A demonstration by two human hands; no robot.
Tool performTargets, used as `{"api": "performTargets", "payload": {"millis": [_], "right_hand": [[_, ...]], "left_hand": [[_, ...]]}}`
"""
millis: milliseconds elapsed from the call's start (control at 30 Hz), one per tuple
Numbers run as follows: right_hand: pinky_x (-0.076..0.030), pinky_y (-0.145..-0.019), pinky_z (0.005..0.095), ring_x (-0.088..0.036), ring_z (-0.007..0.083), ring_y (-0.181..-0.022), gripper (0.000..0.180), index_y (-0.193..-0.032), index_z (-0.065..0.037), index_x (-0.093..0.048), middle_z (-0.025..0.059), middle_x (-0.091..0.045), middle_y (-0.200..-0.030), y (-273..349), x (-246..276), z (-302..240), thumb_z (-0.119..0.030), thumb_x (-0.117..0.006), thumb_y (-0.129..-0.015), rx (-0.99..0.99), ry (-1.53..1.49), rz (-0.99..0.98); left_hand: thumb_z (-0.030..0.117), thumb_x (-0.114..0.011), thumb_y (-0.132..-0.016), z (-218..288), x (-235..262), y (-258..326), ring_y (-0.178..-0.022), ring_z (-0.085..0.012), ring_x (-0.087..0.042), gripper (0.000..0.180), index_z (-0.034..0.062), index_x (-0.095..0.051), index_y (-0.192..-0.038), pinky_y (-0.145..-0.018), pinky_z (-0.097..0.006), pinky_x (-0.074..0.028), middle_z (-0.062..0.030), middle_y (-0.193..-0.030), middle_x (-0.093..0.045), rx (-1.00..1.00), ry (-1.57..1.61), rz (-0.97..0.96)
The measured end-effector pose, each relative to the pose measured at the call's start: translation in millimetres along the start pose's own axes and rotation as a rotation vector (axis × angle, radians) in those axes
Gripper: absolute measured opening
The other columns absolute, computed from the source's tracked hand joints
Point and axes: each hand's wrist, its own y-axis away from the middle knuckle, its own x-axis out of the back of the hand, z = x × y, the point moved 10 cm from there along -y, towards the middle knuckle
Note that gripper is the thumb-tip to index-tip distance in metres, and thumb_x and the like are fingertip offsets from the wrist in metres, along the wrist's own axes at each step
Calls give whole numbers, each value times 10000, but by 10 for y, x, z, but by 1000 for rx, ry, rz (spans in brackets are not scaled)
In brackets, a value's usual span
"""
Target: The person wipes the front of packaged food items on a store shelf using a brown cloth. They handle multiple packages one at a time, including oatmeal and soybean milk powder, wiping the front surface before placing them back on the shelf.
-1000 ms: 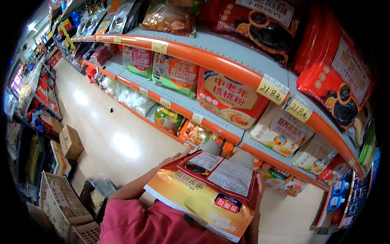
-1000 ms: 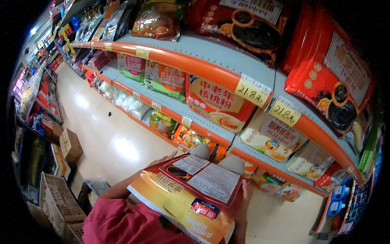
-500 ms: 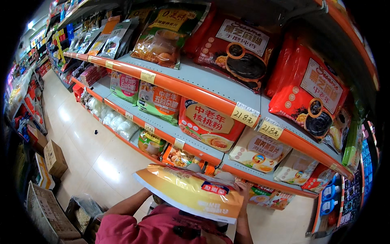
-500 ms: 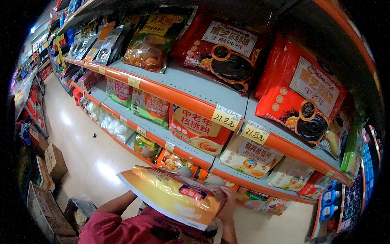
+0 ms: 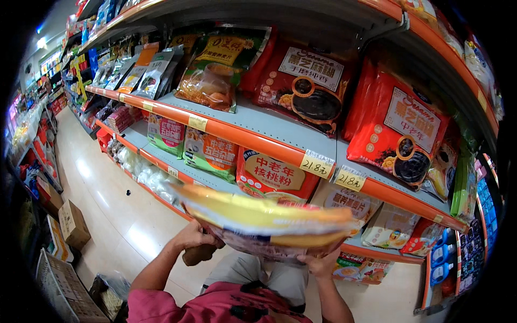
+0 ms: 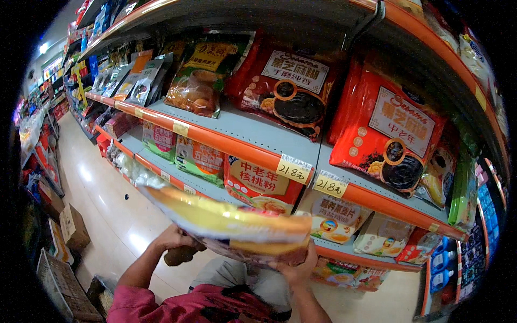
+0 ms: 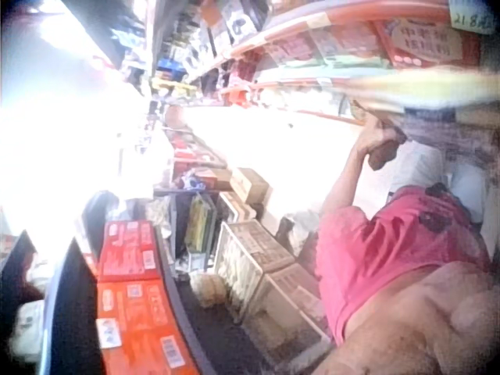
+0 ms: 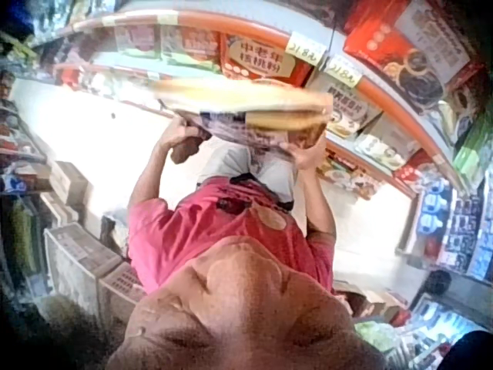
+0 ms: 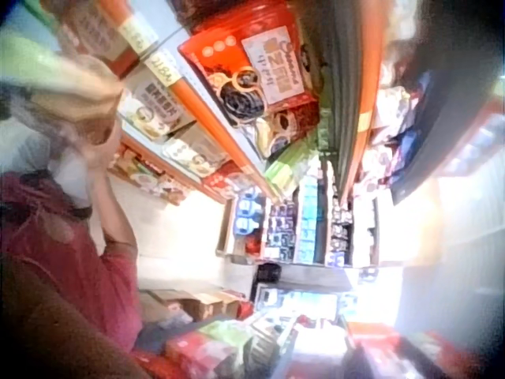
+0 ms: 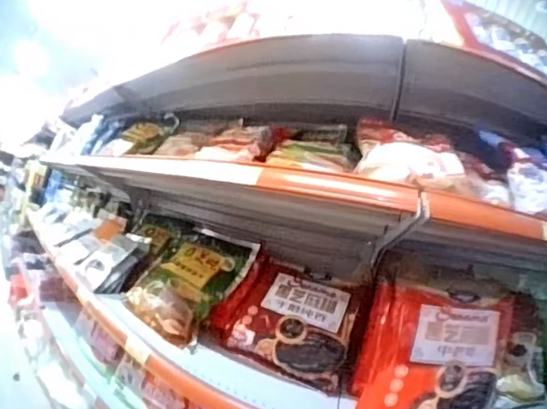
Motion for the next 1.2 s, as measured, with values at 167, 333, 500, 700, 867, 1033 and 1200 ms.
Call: {"api": "performTargets", "payload": {"millis": [167, 333, 500, 700, 867, 1033, 1200], "right_hand": [[-458, -771, 306, -560, 184, -849, 576, -1064, 16, -453, 83, -564, -929, -361, -143, -197, -19, -727, -559, -133, -129, 77], [-478, -777, 325, -585, 218, -861, 441, -1087, 33, -477, 137, -583, -973, -898, -490, -527, -30, -644, -683, -299, -366, -34], [-537, -640, 344, -626, 236, -721, 323, -987, 56, -539, 175, -611, -878, -1411, -547, -690, -121, -632, -733, -511, -434, -57], [-534, -601, 368, -629, 234, -661, 325, -939, 16, -556, 166, -621, -839, -2208, -623, -819, -198, -665, -719, -553, -407, -62], [-520, -640, 388, -625, 232, -704, 361, -918, 10, -563, 165, -621, -848, -2761, -671, -956, -211, -709, -673, -482, -344, -64], [-527, -657, 346, -614, 248, -727, 307, -897, 24, -580, 172, -613, -868, -3182, -632, -681, -152, -695, -673, -304, -493, -69], [-522, -655, 334, -605, 223, -729, 375, -931, 43, -578, 134, -607, -884, -3302, -454, -463, -127, -733, -634, -118, -517, 52]], "left_hand": [[22, -611, -621, 1262, -30, 95, -741, -145, -579, 365, -23, -555, -979, -673, -278, -475, -76, -831, -620, -257, -271, -27], [77, -630, -598, 2044, 200, -177, -657, -136, -586, 281, -47, -611, -849, -647, -267, -462, -100, -702, -633, -242, -546, 54], [-13, -570, -570, 2739, 134, -499, -686, -143, -599, 278, -39, -606, -844, -663, -247, -466, -88, -748, -634, -212, -469, -125], [42, -577, -568, 3440, 389, -1051, -659, -135, -569, 168, -14, -613, -722, -628, -240, -441, -62, -703, -612, -266, -742, -84], [89, -588, -565, 3701, 550, -1459, -674, -150, -564, 180, -4, -620, -716, -615, -272, -428, -73, -707, -609, -322, -791, 21], [145, -598, -556, 3764, 704, -1852, -692, -176, -566, 250, 21, -632, -770, -628, -297, -426, -82, -727, -619, -330, -876, 303], [194, -590, -580, 3639, 577, -1809, -757, -205, -550, 319, 29, -616, -853, -667, -307, -422, -108, -859, -615, -201, -819, 417]]}}
